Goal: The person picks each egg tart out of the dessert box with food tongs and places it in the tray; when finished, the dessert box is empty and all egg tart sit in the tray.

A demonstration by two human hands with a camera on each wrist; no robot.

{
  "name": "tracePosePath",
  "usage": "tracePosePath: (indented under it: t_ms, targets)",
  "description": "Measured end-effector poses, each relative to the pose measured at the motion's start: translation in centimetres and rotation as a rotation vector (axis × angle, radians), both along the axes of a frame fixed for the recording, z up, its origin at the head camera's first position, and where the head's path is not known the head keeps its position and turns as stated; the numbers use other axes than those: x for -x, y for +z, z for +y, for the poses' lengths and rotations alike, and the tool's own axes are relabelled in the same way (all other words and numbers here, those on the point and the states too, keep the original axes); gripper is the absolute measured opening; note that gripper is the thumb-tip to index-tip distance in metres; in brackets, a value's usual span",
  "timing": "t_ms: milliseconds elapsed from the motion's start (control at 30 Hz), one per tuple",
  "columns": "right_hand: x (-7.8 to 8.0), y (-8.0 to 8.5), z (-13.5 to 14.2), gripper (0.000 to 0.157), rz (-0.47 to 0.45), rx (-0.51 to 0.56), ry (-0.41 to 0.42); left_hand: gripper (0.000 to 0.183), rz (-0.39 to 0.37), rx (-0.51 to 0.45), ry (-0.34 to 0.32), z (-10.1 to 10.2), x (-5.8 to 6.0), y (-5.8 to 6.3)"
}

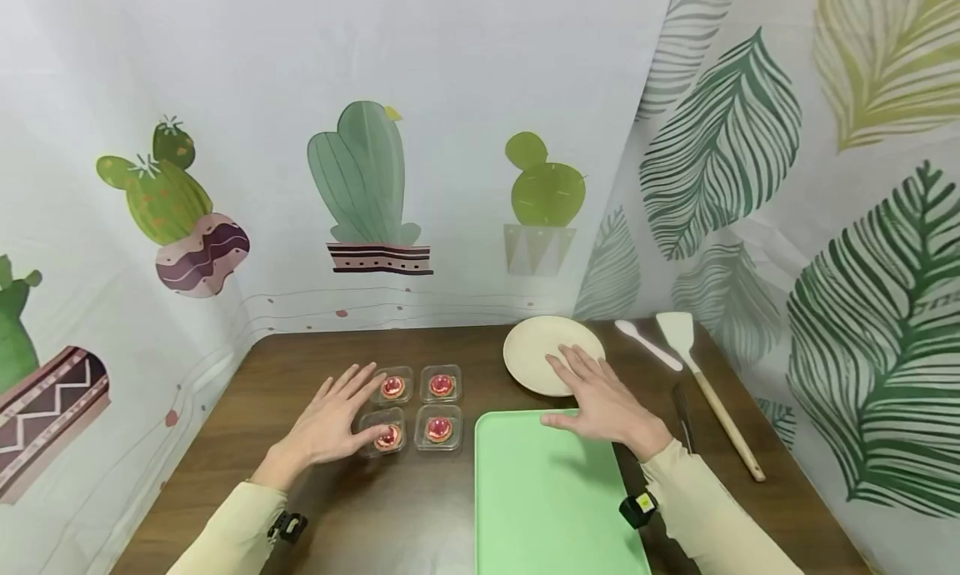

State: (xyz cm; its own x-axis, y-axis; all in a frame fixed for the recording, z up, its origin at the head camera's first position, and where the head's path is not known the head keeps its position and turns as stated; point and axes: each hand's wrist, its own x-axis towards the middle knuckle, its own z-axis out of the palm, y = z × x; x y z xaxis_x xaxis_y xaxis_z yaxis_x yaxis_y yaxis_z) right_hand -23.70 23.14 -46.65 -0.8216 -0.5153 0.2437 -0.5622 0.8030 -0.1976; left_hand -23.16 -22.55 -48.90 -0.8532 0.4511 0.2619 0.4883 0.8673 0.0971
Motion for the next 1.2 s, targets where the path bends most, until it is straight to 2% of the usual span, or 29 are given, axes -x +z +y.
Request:
tracePosePath:
  t_ms: [133, 300, 433, 700, 967, 1200]
  targets:
    - [0.6, 0.1, -0.9, 0.092, -0.005, 0.057, 0.045, 0.086, -0.029, -0.006, -0.007, 0.3, 0.5, 0.0]
    - [1.5, 0.2, -2.3, 0.09, -0.101, 0.13, 0.073, 0.086, -0.056, -0.02, -0.019, 0.9, 1.3, -0.1]
    - [2.4, 0.1, -3.5, 0.09, -0.154, 0.15, 0.089, 0.086, -0.065, -0.031, -0.042, 1.4, 2.0, 0.0]
    - [4.4, -0.2, -5.8, 0.088, -0.191, 0.157, 0.156, 0.087, -0.124, -0.014, -0.074, 2.8, 3.3, 0.4]
    - [5.7, -0.9, -7.9, 0.08, -0.249, 0.209, 0.149, 0.081, -0.174, 0.024, -0.102, 3.4, 4.0, 0.3]
    - [6.9, -1.7, -9.0, 0.071, -0.257, 0.219, 0.163, 0.081, -0.177, 0.038, -0.13, 3.7, 4.9, -0.1]
